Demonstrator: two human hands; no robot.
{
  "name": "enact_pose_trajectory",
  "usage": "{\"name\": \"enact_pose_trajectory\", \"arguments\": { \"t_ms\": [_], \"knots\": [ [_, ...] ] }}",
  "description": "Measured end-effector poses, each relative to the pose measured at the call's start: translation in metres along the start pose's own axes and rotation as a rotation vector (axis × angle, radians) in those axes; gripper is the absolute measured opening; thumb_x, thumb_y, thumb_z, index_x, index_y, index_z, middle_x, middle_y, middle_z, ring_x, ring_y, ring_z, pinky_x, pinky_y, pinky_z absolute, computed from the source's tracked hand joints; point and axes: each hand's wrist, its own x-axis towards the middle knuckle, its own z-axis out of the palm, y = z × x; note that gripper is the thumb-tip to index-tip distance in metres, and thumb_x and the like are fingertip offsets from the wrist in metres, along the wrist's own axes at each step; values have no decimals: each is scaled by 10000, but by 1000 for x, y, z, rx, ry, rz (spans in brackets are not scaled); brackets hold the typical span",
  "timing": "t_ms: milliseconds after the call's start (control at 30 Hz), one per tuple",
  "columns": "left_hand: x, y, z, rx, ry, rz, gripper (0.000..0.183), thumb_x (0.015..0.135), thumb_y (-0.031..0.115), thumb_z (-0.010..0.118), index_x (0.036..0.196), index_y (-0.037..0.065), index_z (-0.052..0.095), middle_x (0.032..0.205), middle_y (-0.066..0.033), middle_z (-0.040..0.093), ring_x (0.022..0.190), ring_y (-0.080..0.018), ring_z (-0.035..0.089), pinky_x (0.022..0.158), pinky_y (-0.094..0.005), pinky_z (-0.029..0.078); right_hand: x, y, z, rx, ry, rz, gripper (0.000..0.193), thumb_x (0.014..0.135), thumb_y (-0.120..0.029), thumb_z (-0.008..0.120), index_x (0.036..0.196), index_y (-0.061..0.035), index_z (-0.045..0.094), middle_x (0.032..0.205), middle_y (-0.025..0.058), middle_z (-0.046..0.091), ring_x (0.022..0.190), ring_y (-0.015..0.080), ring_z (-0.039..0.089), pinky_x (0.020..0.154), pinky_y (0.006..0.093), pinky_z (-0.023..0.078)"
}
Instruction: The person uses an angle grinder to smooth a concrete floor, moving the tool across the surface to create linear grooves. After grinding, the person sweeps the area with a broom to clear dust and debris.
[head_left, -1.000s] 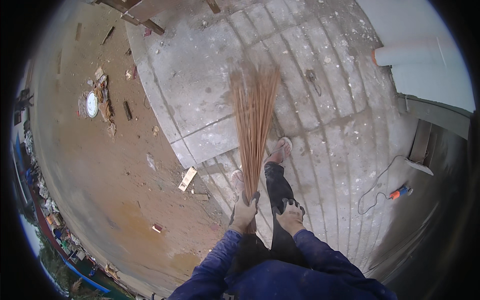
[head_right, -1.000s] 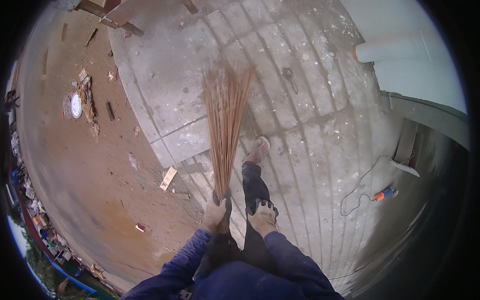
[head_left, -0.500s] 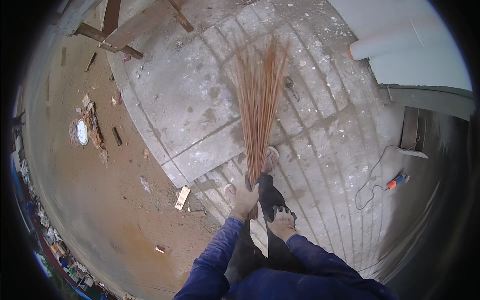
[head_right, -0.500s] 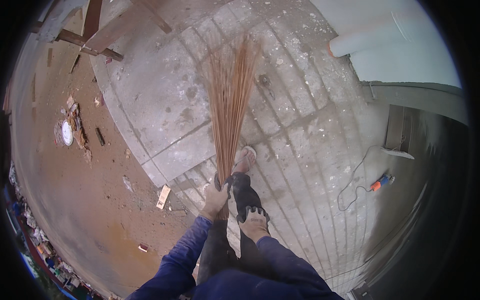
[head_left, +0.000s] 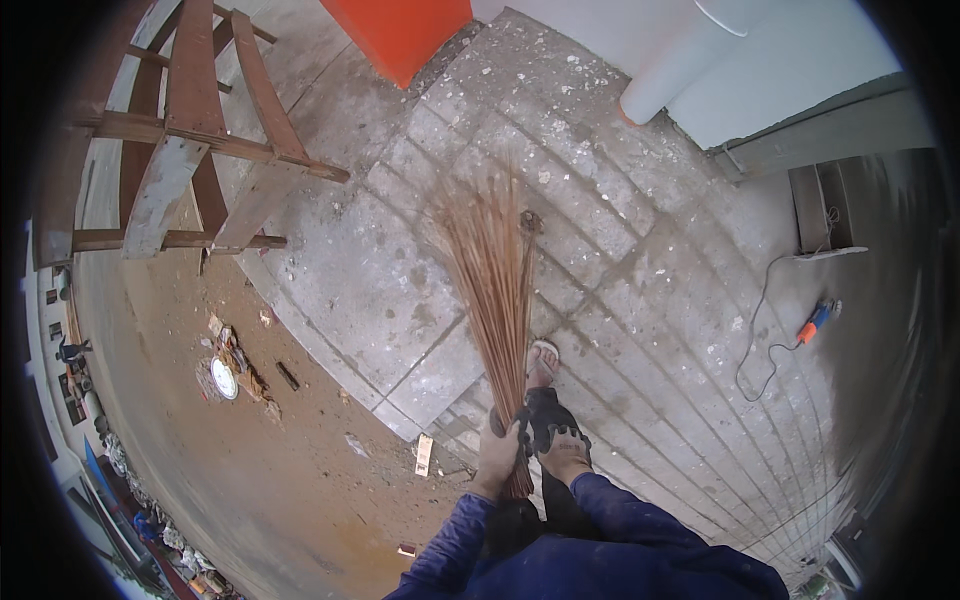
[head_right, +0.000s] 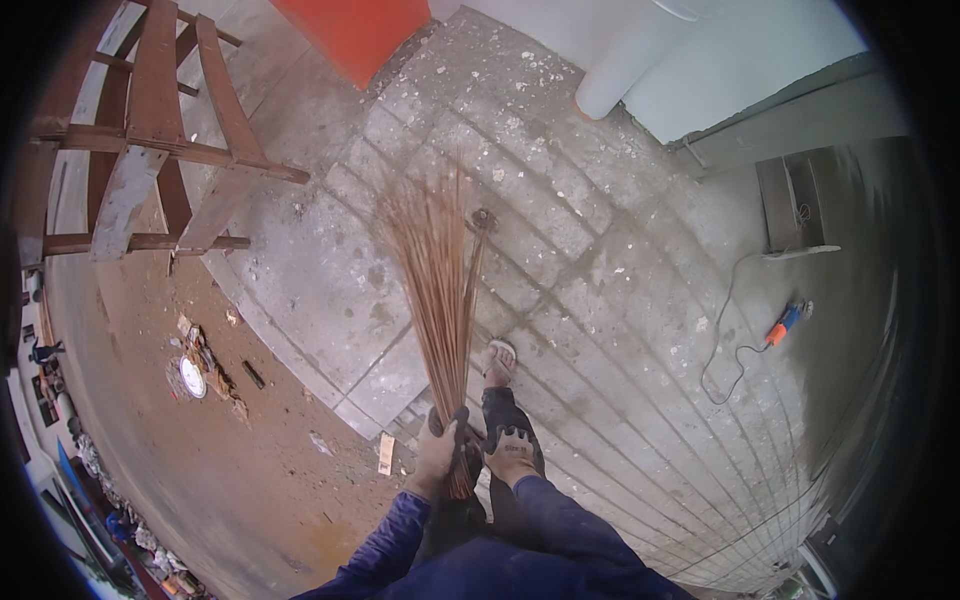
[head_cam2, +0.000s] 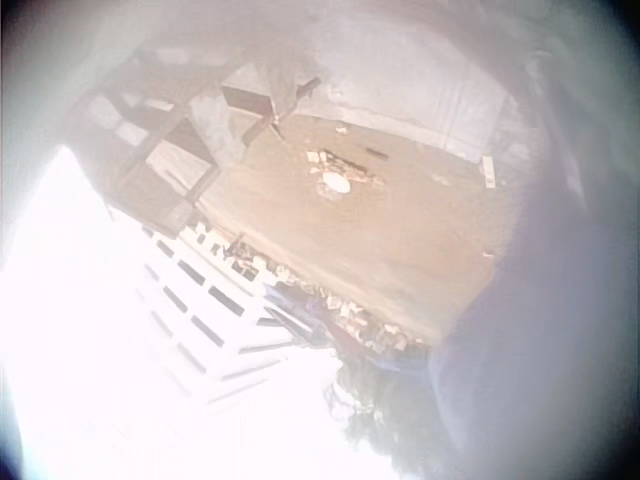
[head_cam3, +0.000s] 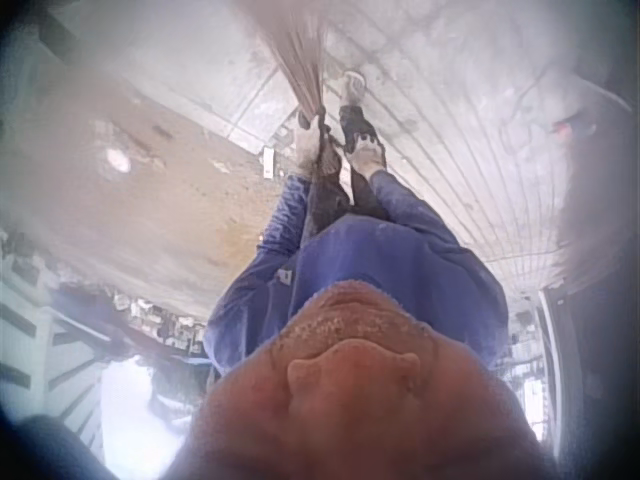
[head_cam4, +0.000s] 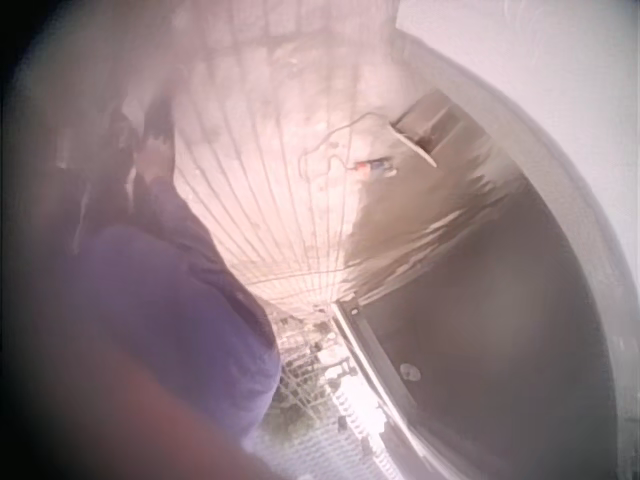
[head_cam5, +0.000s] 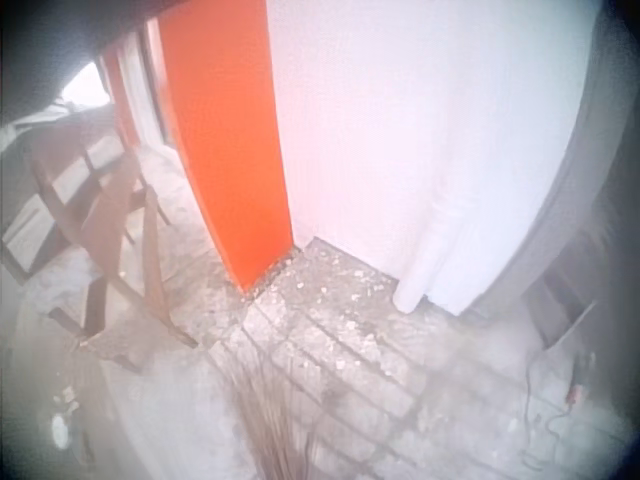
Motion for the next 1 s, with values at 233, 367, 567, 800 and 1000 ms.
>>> {"name": "enact_pose_trajectory", "arguments": {
  "t_ms": [233,367,567,800,1000],
  "knots": [
    [-36,88,15,1094,-813,341,713,938,366,700,1514,48,426,1029,-278,713,970,-444,704,857,-513,550,-1,15,-11,-120,-212,-99,608,892,-465,682,1356,-81,605,1409,211,609,1335,367,567,1110,481,457],
    [61,125,28,1304,-934,493,770,922,419,700,1527,50,399,1071,-297,707,1042,-471,684,926,-517,531,-5,11,-39,289,-64,225,594,885,-450,701,1344,-85,613,1358,211,645,1291,379,600,1085,495,474],
    [256,189,-36,849,-114,114,505,974,365,669,1312,6,559,906,-209,712,814,-344,733,729,-450,587,-2,-4,-81,383,15,421,581,906,-475,687,1321,-69,647,1292,216,681,1225,397,647,1049,519,496],
    [128,195,-58,62,-106,-190,330,1032,173,593,1338,53,560,803,-96,635,603,-193,666,513,-339,560,8,-77,-115,424,4,501,600,899,-479,705,1333,-71,640,1332,227,656,1266,408,619,1062,508,492],
    [178,237,-37,944,-766,256,562,900,274,729,1383,49,549,1133,-279,709,1115,-473,662,939,-487,539,18,-130,-193,394,132,452,637,905,-493,705,1400,-112,583,1369,202,606,1313,408,552,1085,539,457]
  ]
}}
